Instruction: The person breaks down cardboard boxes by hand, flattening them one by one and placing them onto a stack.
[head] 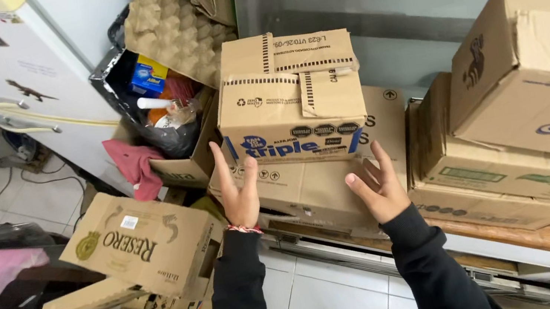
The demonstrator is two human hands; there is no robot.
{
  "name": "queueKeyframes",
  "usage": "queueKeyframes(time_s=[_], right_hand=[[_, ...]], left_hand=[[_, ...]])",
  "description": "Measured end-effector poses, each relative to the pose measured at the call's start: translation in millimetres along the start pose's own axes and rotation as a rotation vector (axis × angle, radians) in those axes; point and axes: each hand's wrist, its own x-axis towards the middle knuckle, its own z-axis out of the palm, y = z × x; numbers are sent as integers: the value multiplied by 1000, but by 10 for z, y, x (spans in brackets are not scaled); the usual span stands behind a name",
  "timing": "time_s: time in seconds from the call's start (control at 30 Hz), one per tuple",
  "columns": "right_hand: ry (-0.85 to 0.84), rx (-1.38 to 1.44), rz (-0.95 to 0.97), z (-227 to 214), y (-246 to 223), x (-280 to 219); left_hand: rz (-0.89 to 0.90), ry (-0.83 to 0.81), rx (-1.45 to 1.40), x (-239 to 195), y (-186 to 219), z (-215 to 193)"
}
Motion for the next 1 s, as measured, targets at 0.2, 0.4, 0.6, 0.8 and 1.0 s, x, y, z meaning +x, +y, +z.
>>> queueKeyframes(time_s=[0.2, 0.4, 0.6, 0.8, 1.0], right_hand=[[-54, -11, -35, 237, -299, 47], [-63, 19, -116, -204, 87, -16], [-98, 87, -157, -718, 378, -270], [-128, 186, -217, -1176, 651, -546], [-168, 443, -189, -1795, 1427, -1057]], left_hand=[[-124, -39, -91, 95, -230, 76], [-133, 11, -107, -167, -118, -127], [-98, 51, -219, -799, 113, -250], [-56, 58, -337, -1435, -511, -310], [-106, 105, -552, -2325, 21, -263]])
